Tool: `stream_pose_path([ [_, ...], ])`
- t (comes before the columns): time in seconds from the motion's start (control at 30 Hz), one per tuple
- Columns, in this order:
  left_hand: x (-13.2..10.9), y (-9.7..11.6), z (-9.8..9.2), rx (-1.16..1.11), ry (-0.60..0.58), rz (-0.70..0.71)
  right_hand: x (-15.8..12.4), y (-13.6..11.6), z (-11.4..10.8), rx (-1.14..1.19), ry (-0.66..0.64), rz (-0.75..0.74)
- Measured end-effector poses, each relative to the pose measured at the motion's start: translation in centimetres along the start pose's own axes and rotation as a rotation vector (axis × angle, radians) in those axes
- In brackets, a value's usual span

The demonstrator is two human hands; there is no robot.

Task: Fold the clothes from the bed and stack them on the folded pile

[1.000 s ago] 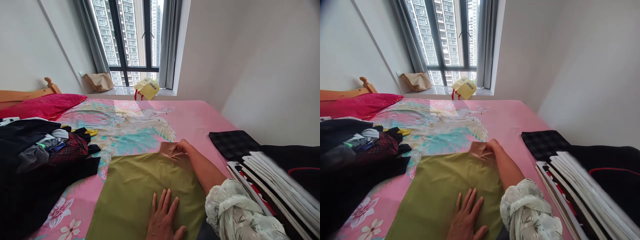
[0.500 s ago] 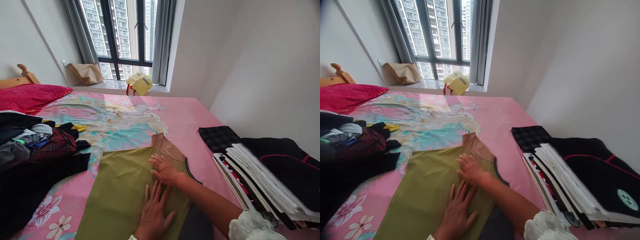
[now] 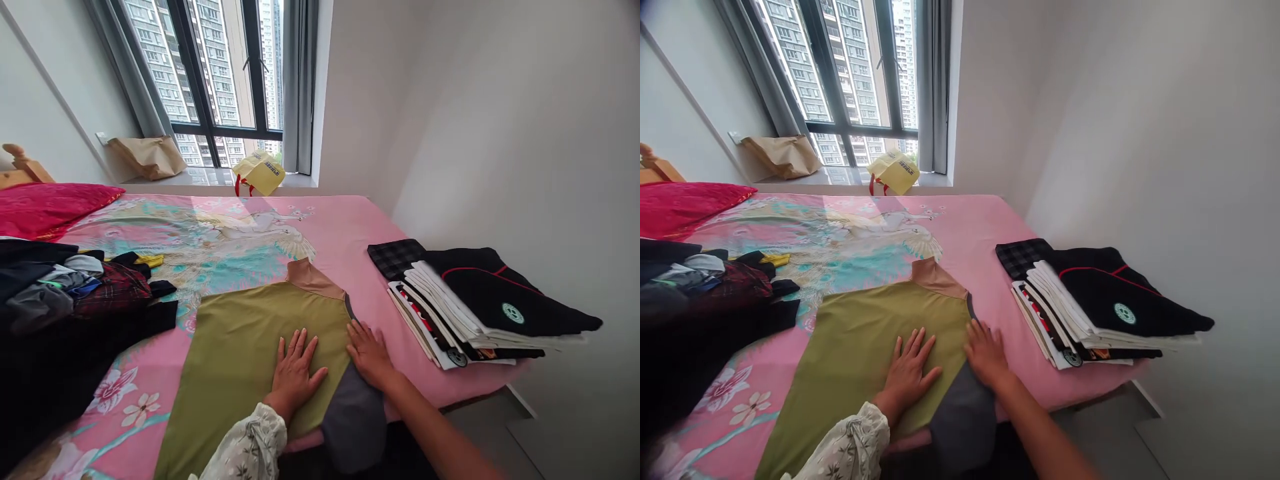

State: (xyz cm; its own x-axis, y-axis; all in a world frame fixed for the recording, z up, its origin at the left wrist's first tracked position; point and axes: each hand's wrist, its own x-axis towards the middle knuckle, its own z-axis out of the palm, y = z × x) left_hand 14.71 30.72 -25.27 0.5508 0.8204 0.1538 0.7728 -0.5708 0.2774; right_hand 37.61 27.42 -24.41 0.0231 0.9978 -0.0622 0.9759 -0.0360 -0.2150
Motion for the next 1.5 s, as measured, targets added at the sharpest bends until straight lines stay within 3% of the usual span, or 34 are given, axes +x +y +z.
stream_pose_path([
  [0.07, -0.9, -0.2, -0.8, 0.004, -0.062, -0.054, -1.4, 3.3, 0.0, -0.02, 0.019, 0.264],
  [0.13, -2.5, -1.0, -1.7, 0.037, -0.075, -0.167, -2.7, 5.5, -0.7, -0.016, 0.046, 0.397],
  [0.2, -4.4, -2.3, -3.0, 0.104, -0.041, -0.313, -3.7, 5.4, -1.5, 0.007, 0.104, 0.377],
  [0.3, -7.7, -4.3, -4.9, 0.199, -0.028, -0.495, -4.7, 1.2, -2.1, 0.07, 0.203, 0.207],
  [0.37, -10.1, -5.6, -5.8, 0.24, -0.063, -0.548, -5.3, -2.1, -1.4, 0.098, 0.207, 0.066],
  [0.43, -13.2, -7.1, -6.3, 0.272, -0.107, -0.561, -6.3, -3.8, 0.2, 0.09, 0.156, -0.048],
  [0.5, -16.7, -8.8, -6.5, 0.307, -0.121, -0.591, -7.7, -3.1, 2.4, 0.051, 0.124, -0.055],
  [0.57, -20.1, -10.6, -6.7, 0.33, -0.105, -0.652, -9.4, -0.7, 4.2, 0.007, 0.157, 0.047],
  [0.63, -22.5, -11.9, -7.0, 0.328, -0.074, -0.717, -10.8, 1.9, 5.0, -0.014, 0.177, 0.135],
  [0.7, -23.5, -12.3, -7.4, 0.291, -0.037, -0.771, -11.9, 3.2, 4.6, 0.004, 0.18, 0.19],
  [0.8, -22.6, -11.5, -8.1, 0.248, 0.041, -0.818, -12.3, 1.7, 3.0, 0.095, 0.257, 0.19],
  [0.9, -21.0, -10.0, -8.8, 0.257, 0.091, -0.858, -11.6, -2.4, 1.3, 0.185, 0.337, 0.066],
  [1.07, -20.9, -9.3, -9.8, 0.097, 0.05, -0.903, -8.9, -8.9, -0.2, 0.2, 0.27, -0.13],
  [1.17, -21.7, -10.2, -9.7, 0.019, 0.124, -0.839, -6.6, -10.8, 0.0, 0.144, 0.215, -0.195],
  [1.27, -20.8, -11.7, -9.4, -0.017, 0.264, -0.615, -4.5, -10.6, 1.3, 0.061, 0.167, -0.191],
  [1.33, -18.6, -12.4, -9.4, -0.05, 0.282, -0.503, -3.6, -9.6, 2.7, 0.01, 0.153, -0.128],
  [1.5, -9.7, -13.1, -9.2, -0.072, 0.022, -0.404, -3.0, -6.8, 5.9, -0.05, 0.209, -0.062],
])
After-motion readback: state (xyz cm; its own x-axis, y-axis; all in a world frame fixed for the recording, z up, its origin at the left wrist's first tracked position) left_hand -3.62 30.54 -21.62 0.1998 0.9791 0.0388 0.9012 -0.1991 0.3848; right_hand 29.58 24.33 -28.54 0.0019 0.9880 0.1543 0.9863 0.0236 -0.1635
